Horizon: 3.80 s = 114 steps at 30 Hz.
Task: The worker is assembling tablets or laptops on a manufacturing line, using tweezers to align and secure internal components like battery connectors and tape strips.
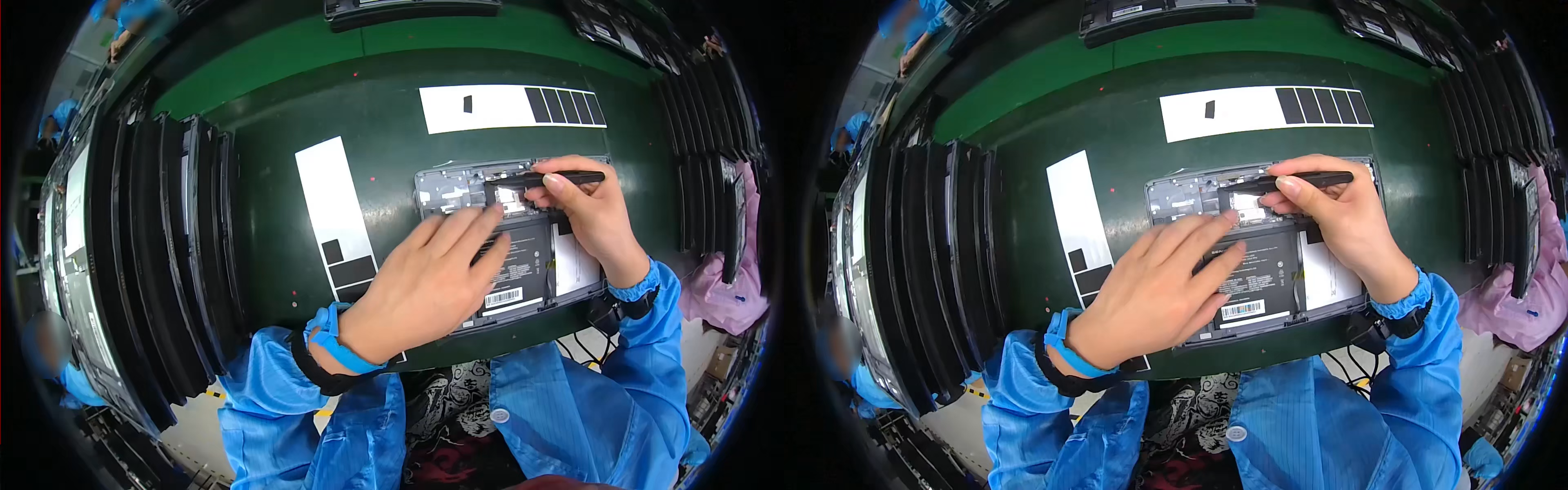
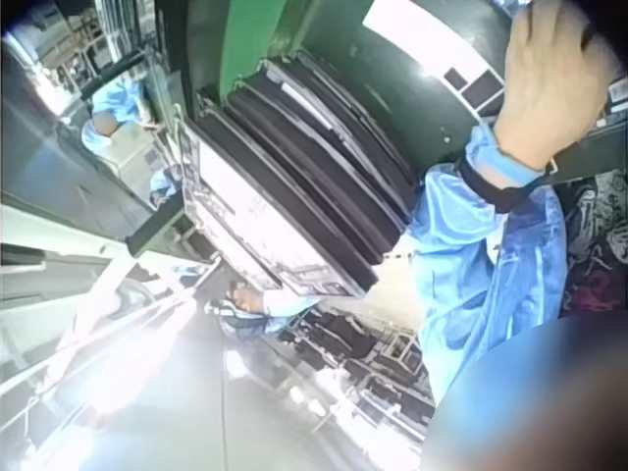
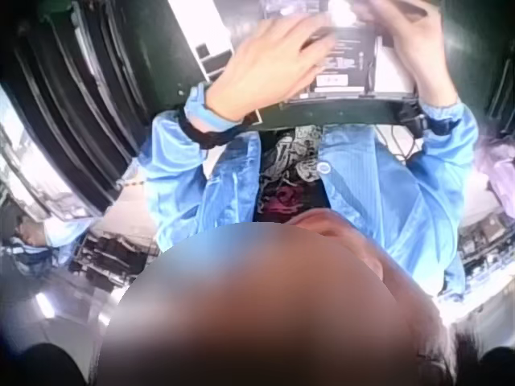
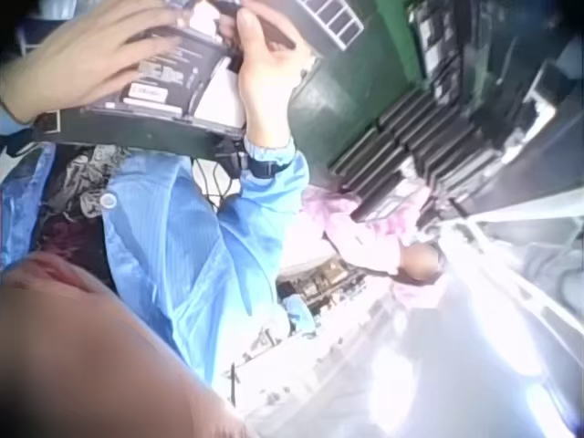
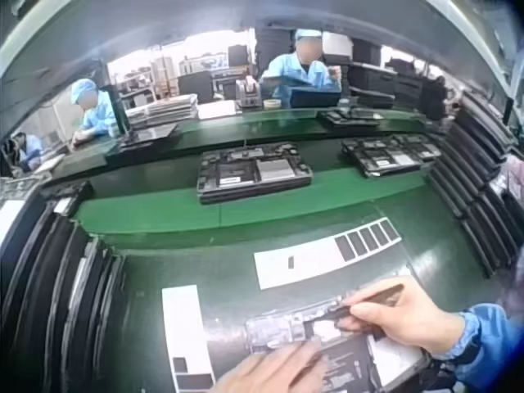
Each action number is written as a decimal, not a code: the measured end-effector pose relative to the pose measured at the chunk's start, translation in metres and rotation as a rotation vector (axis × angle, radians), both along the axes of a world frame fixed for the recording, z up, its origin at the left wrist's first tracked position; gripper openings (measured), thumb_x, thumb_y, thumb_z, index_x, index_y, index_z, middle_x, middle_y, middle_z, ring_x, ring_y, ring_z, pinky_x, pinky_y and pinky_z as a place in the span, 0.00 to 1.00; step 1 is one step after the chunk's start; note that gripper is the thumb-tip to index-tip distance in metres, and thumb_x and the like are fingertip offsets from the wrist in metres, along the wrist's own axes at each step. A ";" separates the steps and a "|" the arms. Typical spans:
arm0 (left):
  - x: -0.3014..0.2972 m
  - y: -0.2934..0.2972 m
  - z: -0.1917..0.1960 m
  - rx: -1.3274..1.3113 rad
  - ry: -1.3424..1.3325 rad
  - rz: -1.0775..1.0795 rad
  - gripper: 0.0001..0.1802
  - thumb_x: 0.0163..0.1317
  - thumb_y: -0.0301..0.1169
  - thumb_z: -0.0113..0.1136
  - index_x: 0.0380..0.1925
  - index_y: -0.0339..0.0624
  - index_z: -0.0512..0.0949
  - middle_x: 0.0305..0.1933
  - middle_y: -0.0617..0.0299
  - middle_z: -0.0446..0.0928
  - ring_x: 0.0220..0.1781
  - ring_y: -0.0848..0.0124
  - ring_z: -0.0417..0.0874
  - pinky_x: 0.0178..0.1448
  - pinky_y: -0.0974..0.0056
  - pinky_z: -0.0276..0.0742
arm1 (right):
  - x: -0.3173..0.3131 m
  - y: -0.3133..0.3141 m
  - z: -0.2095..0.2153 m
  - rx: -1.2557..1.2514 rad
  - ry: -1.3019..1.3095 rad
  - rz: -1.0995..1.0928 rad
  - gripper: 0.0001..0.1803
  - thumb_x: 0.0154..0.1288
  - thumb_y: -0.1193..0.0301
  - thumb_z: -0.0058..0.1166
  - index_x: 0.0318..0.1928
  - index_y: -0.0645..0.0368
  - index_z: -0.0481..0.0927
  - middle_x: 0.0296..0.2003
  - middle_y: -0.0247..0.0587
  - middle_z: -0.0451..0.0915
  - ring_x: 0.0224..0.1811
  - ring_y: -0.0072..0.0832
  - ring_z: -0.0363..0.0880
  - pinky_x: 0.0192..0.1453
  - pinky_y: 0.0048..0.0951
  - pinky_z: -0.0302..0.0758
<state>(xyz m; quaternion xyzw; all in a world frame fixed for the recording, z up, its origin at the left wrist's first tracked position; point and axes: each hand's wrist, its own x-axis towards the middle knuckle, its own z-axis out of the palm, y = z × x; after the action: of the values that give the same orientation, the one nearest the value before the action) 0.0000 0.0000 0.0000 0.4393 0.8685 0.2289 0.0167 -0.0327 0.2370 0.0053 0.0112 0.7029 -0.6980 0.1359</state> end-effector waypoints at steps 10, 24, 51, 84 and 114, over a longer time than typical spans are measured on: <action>0.005 0.007 0.002 -0.059 0.114 0.087 0.31 0.51 0.41 0.62 0.56 0.43 0.72 0.64 0.46 0.65 0.64 0.55 0.65 0.67 0.51 0.59 | 0.002 -0.005 -0.001 0.015 0.041 0.002 0.12 0.66 0.74 0.53 0.47 0.68 0.78 0.39 0.47 0.82 0.43 0.28 0.83 0.50 0.25 0.79; -0.007 0.003 0.011 0.101 0.300 0.187 0.21 0.55 0.36 0.61 0.49 0.42 0.76 0.44 0.58 0.81 0.53 0.62 0.77 0.59 0.52 0.67 | 0.004 -0.007 -0.004 0.023 0.139 0.011 0.14 0.68 0.70 0.52 0.49 0.66 0.78 0.39 0.46 0.82 0.41 0.29 0.83 0.48 0.25 0.79; 0.078 -0.091 -0.029 -0.088 0.187 0.791 0.32 0.57 0.47 0.60 0.58 0.41 0.71 0.66 0.53 0.67 0.69 0.52 0.63 0.68 0.51 0.59 | 0.044 -0.166 -0.007 0.533 0.602 0.022 0.12 0.55 0.66 0.57 0.31 0.65 0.84 0.24 0.51 0.82 0.32 0.45 0.82 0.48 0.39 0.74; 0.003 0.093 0.031 0.115 -0.336 0.003 0.30 0.58 0.39 0.60 0.58 0.38 0.66 0.65 0.46 0.63 0.41 0.48 0.81 0.48 0.53 0.77 | 0.000 0.098 -0.010 -0.129 0.162 -0.140 0.13 0.65 0.70 0.55 0.43 0.68 0.80 0.25 0.40 0.80 0.15 0.14 0.69 0.15 0.14 0.57; -0.008 0.114 0.018 -0.029 -0.246 -0.093 0.28 0.49 0.38 0.67 0.52 0.44 0.74 0.69 0.50 0.59 0.28 0.66 0.81 0.35 0.66 0.77 | 0.009 0.107 -0.015 -0.051 -0.019 -0.195 0.11 0.66 0.73 0.54 0.42 0.70 0.79 0.16 0.38 0.76 0.13 0.16 0.70 0.15 0.15 0.62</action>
<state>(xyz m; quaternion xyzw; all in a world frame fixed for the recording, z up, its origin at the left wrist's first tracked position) -0.0077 0.1137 0.0179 0.4475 0.8418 0.2676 0.1400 -0.0239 0.3443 -0.0093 0.0827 0.6791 -0.7256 0.0741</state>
